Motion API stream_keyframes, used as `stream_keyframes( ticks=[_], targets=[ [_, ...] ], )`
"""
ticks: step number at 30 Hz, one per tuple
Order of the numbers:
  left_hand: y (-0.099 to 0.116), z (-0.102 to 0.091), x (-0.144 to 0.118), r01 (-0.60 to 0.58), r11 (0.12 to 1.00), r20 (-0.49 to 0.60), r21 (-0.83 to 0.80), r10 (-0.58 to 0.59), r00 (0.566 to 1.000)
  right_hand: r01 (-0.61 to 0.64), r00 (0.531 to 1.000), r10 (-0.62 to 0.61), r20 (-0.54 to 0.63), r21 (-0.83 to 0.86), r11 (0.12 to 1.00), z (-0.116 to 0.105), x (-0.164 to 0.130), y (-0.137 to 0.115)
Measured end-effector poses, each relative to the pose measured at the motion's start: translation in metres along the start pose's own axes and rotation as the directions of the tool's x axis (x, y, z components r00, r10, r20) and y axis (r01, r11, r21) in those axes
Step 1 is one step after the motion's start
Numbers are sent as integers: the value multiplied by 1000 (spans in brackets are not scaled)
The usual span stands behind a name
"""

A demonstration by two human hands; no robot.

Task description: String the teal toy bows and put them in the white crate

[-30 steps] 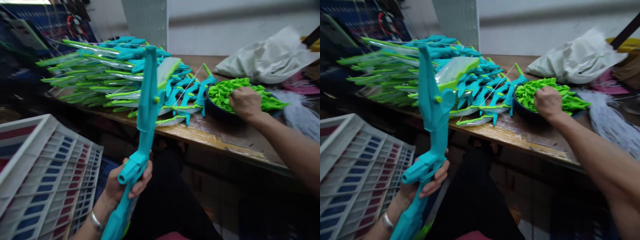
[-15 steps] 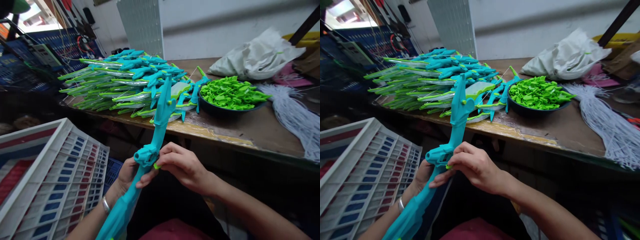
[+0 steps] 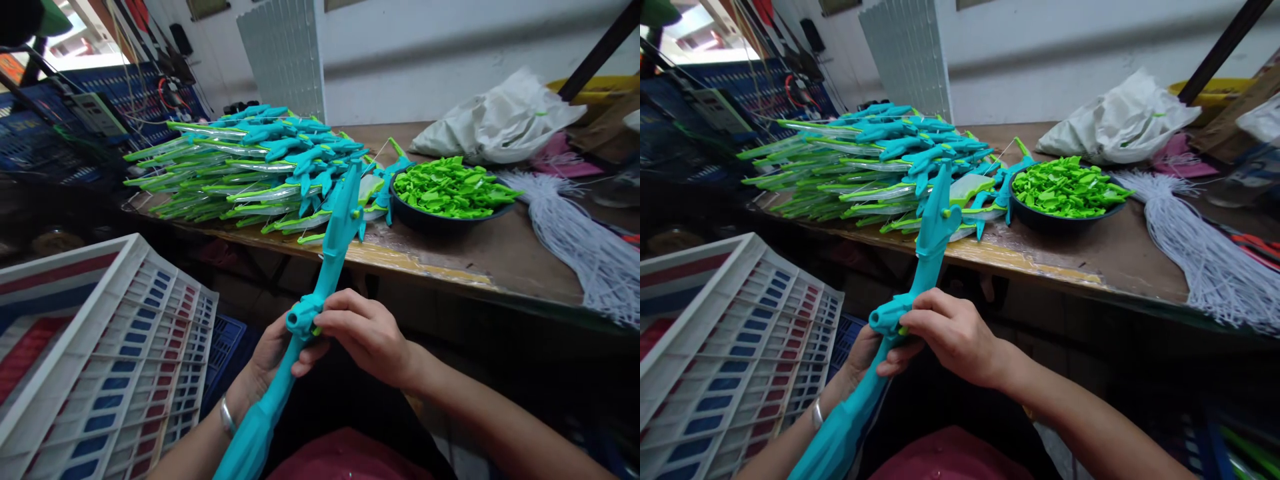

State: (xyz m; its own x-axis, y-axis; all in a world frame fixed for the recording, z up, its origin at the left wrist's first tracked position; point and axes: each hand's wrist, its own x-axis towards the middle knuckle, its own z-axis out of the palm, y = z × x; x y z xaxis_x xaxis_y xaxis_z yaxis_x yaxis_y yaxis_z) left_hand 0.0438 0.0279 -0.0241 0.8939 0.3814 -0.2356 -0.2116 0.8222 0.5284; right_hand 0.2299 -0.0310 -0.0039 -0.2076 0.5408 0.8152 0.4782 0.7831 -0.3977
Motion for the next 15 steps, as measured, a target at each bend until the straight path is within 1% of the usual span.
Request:
stream_keyframes(
  ticks=[3, 7, 9, 12, 15],
  targets=[
    [-3, -2, -1, 17, 1000, 17, -25, -17, 1000, 7, 999, -9, -50, -41, 999, 3, -4, -2],
    [-7, -3, -1, 23, 999, 16, -46, -22, 1000, -36, 994, 28, -101, -77, 996, 8, -9, -4],
    [-9, -3, -1, 7, 998, -2, -61, -7, 1000, -52, 995, 45, -88, -78, 996, 8, -12, -4],
    [-11, -1, -1, -29, 998, -47, -54, 26, 999, -43, 998, 40, -48, -68, 997, 4, -13, -3],
    [-11, -2, -1, -53, 998, -136, -24, 49, 990, 24, 1000, -23, 10, -88, 996, -9, -3, 0]
  ],
)
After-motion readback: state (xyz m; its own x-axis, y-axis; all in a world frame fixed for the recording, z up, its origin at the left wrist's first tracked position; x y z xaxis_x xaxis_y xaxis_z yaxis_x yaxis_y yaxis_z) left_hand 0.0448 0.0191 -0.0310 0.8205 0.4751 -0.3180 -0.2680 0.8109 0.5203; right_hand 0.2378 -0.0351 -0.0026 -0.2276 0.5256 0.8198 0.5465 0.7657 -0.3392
